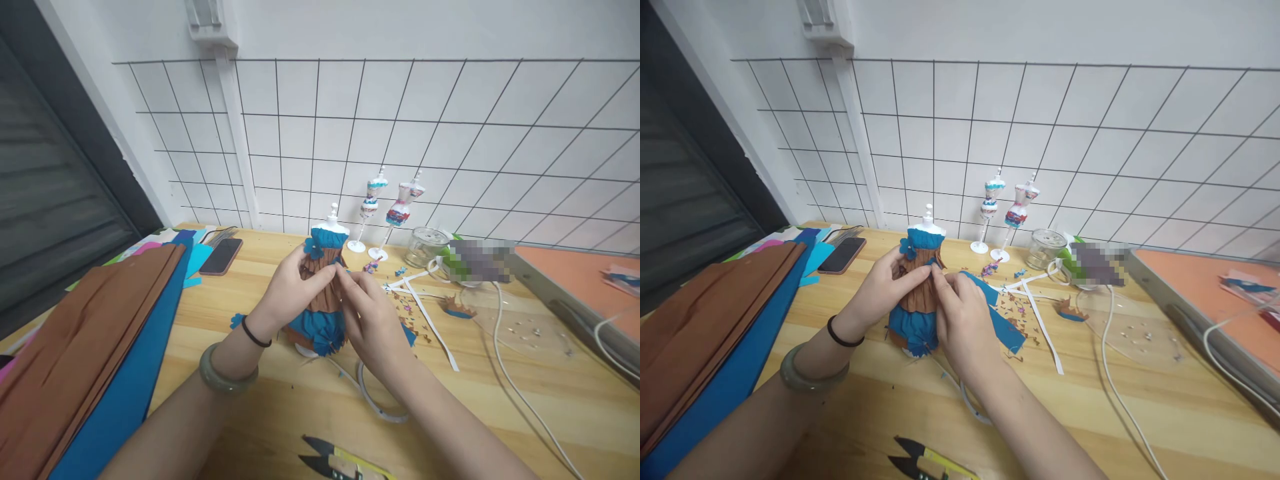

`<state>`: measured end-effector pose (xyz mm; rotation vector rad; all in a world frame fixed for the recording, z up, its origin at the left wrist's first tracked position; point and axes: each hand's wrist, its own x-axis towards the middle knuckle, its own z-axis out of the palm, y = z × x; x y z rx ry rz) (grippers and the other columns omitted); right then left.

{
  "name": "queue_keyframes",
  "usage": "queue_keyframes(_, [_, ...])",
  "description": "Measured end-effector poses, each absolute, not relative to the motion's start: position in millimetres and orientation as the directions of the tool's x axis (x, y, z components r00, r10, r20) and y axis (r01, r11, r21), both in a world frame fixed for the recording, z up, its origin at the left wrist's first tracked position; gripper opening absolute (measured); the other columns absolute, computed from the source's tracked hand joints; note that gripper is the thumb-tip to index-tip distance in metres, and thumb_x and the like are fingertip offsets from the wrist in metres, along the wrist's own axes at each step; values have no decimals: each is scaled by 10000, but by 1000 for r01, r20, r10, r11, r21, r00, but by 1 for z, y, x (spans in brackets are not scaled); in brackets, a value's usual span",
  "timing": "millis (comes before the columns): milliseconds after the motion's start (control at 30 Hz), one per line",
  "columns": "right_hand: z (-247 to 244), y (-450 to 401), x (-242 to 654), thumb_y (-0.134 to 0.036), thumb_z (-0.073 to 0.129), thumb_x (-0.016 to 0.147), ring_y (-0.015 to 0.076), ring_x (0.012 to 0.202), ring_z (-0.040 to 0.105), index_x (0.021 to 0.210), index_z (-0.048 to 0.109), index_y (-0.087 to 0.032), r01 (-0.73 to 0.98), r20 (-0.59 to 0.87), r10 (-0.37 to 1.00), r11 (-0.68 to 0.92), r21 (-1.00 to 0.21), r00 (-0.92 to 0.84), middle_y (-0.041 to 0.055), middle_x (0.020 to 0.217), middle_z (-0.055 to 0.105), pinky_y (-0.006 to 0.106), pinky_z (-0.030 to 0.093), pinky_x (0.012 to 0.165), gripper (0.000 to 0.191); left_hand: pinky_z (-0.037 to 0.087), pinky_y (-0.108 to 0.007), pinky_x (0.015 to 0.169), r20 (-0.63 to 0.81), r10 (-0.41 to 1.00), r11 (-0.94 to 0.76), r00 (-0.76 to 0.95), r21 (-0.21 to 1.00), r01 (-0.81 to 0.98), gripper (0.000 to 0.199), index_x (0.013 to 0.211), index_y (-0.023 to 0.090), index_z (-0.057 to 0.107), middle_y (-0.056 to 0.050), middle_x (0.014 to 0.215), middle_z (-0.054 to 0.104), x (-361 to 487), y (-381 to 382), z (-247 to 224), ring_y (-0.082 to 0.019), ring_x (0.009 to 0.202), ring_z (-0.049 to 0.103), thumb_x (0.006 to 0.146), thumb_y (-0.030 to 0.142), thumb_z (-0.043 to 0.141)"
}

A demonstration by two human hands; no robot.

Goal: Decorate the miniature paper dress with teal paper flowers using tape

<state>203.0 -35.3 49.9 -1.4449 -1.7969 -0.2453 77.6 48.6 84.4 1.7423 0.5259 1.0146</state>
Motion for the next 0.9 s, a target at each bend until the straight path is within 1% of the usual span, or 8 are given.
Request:
queue_keyframes(67, [51, -36, 202, -54, 356, 848, 226, 862, 510, 1334, 373, -204, 864, 685, 728, 360, -352, -25, 107, 941, 521, 387, 459, 717, 509, 468, -325, 865, 406, 752, -422, 519, 902, -95, 224, 996, 158, 565, -63, 1047, 642, 78, 49, 83, -202, 969, 598, 785, 231, 553])
queue_keyframes(167, [52, -36, 201, -55, 360, 856, 204, 876, 512, 1330, 372, -242, 809, 701, 713, 416, -415, -8, 90, 961, 505, 360, 461, 740, 509, 484, -307, 822, 415, 757, -444, 505, 893, -69, 197, 953, 156, 575, -55, 980, 661, 79, 48, 84, -197, 922, 613, 770, 228, 562])
queue_keyframes(400, [51, -37, 200, -65, 379, 861, 180, 886, 514, 1301, 423, -237, 719, 691, 721, 454, -525, 50, 75, 968, 504, 333, 453, 765, 475, 491, -258, 752, 432, 765, -487, 479, 873, -9, 182, 916, 156, 585, -37, 908, 668, 78, 47, 86, -168, 845, 622, 741, 208, 584])
queue_keyframes(500, [53, -38, 199, -98, 403, 865, 179, 889, 524, 1238, 503, -246, 639, 650, 751, 447, -626, 112, 63, 946, 532, 329, 451, 768, 414, 489, -248, 734, 437, 766, -501, 472, 865, 12, 170, 901, 153, 586, -31, 887, 664, 78, 46, 86, -159, 824, 618, 741, 212, 580])
queue_keyframes(600, [56, -38, 199, -147, 452, 863, 182, 896, 532, 1156, 583, -254, 503, 568, 798, 413, -759, 202, 50, 913, 570, 323, 451, 770, 338, 484, -240, 740, 452, 754, -518, 477, 855, 8, 169, 906, 155, 584, -25, 891, 660, 77, 47, 86, -149, 826, 612, 747, 210, 574])
queue_keyframes(667, [57, -38, 199, -176, 484, 857, 180, 886, 534, 1129, 608, -266, 416, 525, 816, 402, -816, 242, 42, 906, 578, 319, 454, 761, 312, 483, -239, 739, 456, 753, -523, 475, 852, 12, 163, 900, 157, 586, -23, 882, 658, 77, 48, 85, -148, 823, 611, 747, 211, 575])
queue_keyframes(800, [57, -39, 203, -207, 511, 851, 172, 873, 531, 1138, 603, -290, 361, 508, 811, 399, -843, 289, 30, 919, 571, 319, 453, 763, 313, 486, -243, 730, 439, 772, -497, 459, 868, 6, 188, 921, 161, 585, -26, 891, 661, 77, 50, 83, -153, 827, 614, 744, 223, 584])
queue_keyframes(900, [57, -38, 206, -242, 533, 844, 165, 817, 543, 1121, 598, -283, 347, 485, 805, 372, -861, 341, 27, 916, 571, 322, 459, 740, 287, 485, -261, 754, 423, 766, -478, 485, 878, -10, 205, 941, 155, 574, -41, 928, 657, 77, 50, 84, -165, 863, 609, 752, 233, 579])
